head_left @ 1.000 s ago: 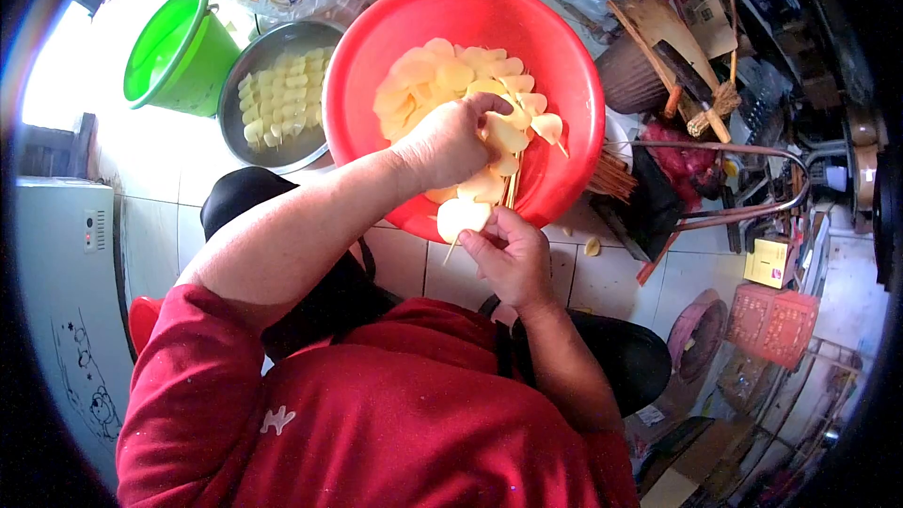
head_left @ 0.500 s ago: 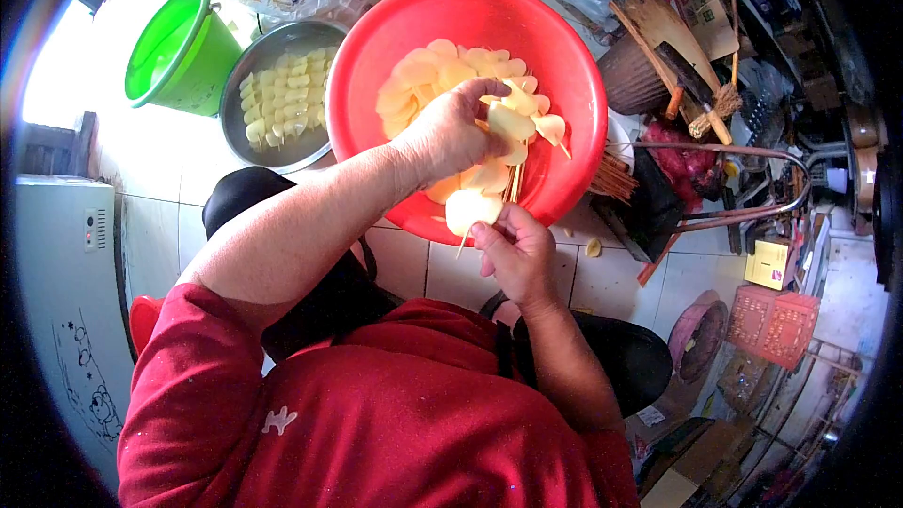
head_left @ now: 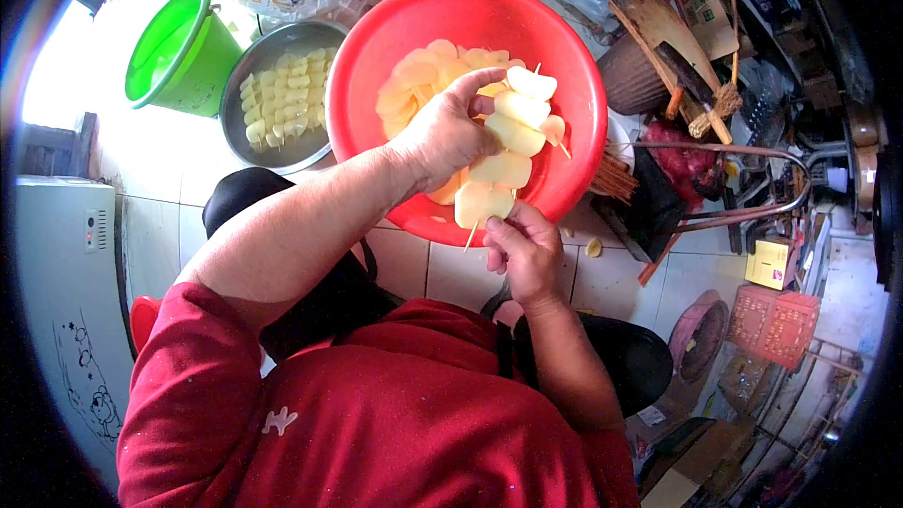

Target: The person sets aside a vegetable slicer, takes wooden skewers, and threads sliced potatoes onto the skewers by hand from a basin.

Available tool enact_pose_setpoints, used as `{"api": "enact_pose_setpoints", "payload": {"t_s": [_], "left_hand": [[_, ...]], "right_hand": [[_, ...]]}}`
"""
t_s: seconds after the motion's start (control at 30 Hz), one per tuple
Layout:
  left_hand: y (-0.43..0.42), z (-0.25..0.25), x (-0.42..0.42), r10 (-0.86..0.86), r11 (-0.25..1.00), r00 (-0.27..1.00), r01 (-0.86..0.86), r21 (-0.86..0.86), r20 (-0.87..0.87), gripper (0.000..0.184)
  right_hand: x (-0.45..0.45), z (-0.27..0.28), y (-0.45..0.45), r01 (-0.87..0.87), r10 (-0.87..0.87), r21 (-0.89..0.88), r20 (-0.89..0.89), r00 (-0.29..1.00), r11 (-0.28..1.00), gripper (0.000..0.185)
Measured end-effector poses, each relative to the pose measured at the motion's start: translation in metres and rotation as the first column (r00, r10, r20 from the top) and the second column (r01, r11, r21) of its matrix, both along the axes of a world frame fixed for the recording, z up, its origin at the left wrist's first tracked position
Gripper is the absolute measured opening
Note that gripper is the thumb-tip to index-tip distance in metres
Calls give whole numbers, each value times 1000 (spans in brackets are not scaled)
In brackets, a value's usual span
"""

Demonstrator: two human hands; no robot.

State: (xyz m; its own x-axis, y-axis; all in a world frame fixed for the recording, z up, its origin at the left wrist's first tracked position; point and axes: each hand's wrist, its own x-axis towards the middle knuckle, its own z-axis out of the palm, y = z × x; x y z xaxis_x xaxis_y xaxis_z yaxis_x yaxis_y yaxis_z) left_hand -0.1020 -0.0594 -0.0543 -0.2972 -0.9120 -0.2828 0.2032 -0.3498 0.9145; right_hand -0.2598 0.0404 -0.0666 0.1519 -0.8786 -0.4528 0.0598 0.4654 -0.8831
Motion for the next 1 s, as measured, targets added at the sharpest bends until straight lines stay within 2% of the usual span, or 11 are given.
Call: {"api": "enact_pose_setpoints", "payload": {"t_s": [0.13, 0.2, 0.3, 0.37, 0.47, 0.53, 0.6, 0.73, 0.83, 0.9, 1.0], "left_hand": [[2, 8, 1, 1, 1000, 1000, -1, 11, -23, 79], [1, 6, 1, 19, 1000, 995, -17, 25, -95, 78], [-1, 0, 1, 45, 999, 997, -44, 11, -68, 74], [-3, -1, 3, 53, 999, 996, -52, 18, -68, 73], [-2, 4, 4, 76, 997, 997, -76, 21, -32, 71], [-3, 4, 4, 93, 996, 996, -93, 17, 4, 70], [-3, 2, 3, 138, 990, 989, -138, 7, -53, 69], [-3, 3, 3, 158, 987, 986, -157, 14, -54, 69], [-4, 8, 3, 200, 980, 979, -199, 25, -32, 66], [-6, 14, 5, 222, 965, 973, -229, 131, 65, 64], [-8, 9, 7, 269, 940, 950, -294, 170, 158, 63]], "right_hand": [[-1, -2, 0, 49, -51, 30, 57, 997, 998, 13], [-1, -2, 0, 58, -60, 28, 62, 996, 998, 13], [-1, -3, -1, 40, -41, 27, 53, 998, 999, 13], [-3, -6, -1, -61, 57, -76, -57, 997, 995, 14], [0, -3, -1, -114, 106, -82, -91, 990, 990, 15], [0, -2, -1, -113, 106, -92, -82, 991, 989, 15], [1, 0, 0, -112, 105, -103, -74, 992, 988, 14], [0, 3, -1, -64, 57, -83, -91, 994, 995, 11], [-6, 8, -7, -18, 13, -95, -59, 998, 995, 9], [-11, 10, -15, 43, -44, -91, -8, 999, 995, 12], [-24, 22, -31, 58, -54, -69, 49, 997, 996, 8]]}}
